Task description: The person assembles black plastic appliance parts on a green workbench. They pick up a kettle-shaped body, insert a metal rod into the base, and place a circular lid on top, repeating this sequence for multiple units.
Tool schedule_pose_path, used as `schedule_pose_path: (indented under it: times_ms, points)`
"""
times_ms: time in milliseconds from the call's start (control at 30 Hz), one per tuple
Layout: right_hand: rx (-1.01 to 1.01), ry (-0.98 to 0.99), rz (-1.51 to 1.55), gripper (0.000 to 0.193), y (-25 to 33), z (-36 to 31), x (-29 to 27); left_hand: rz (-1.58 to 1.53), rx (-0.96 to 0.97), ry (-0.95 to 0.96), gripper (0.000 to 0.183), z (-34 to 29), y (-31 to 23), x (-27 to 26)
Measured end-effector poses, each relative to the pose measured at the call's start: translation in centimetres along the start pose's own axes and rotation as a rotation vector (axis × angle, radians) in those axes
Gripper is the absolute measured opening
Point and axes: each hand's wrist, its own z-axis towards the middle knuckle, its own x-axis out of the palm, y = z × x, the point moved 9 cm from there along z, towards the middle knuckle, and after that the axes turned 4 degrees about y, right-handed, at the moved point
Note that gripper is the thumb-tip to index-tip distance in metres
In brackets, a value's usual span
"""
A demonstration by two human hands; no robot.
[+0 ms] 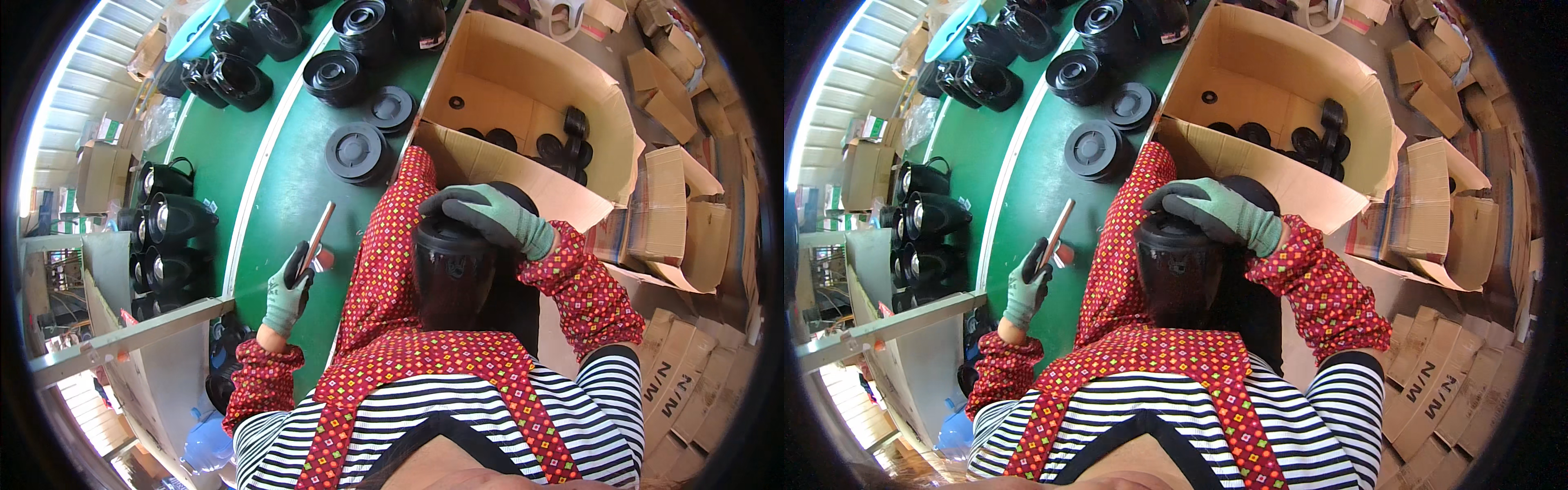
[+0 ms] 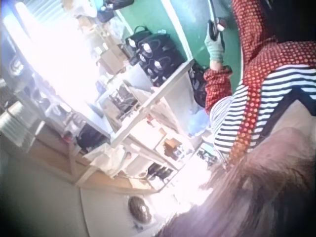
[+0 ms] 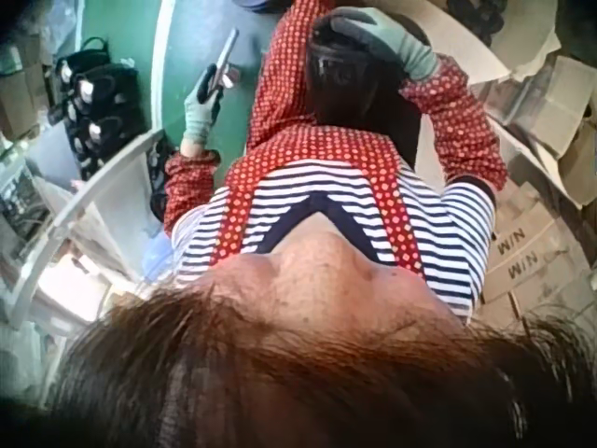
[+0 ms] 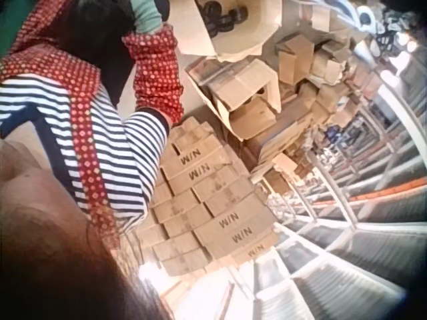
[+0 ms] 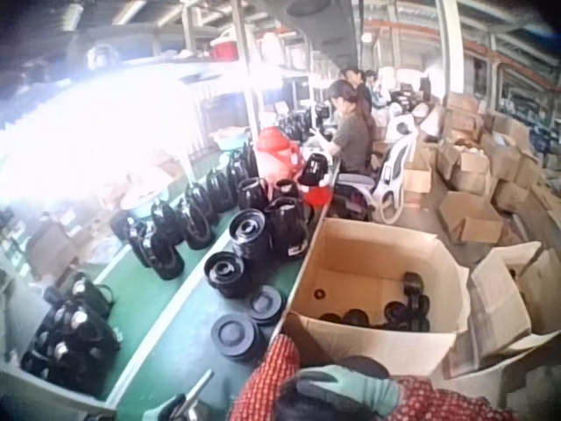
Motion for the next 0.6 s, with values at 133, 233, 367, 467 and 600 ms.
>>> schedule_pose_path:
  times_ms: [133, 233, 367, 467, 600]
  points:
    - [-0.148, -0.172, -0.254, 0.042, 3.3, -0.4, -0.6, -0.140, 0.128, 0.084, 0.063, -1.6, -11.9, 3.4]
    - [-0.533, -0.417, -0.922, 0.057, 10.4, -0.7, -1.0, 0.039, 0.276, 0.187, 0.060, -1.6, -19.0, 5.6]
    - [-0.625, -0.210, -1.125, 0.051, 12.9, 2.9, -0.8, 0.324, 0.447, 0.382, 0.066, -1.9, -26.6, 10.9]
    - [-0.442, -0.173, -0.618, 0.032, 7.6, 4.5, -4.5, 0.256, 0.456, 0.599, 0.079, -1.5, -30.3, 14.4]
    - [-0.533, -0.190, -0.302, 0.028, 1.4, 3.2, -5.4, 0.404, 1.049, 0.542, 0.080, -0.4, -33.0, 16.6]
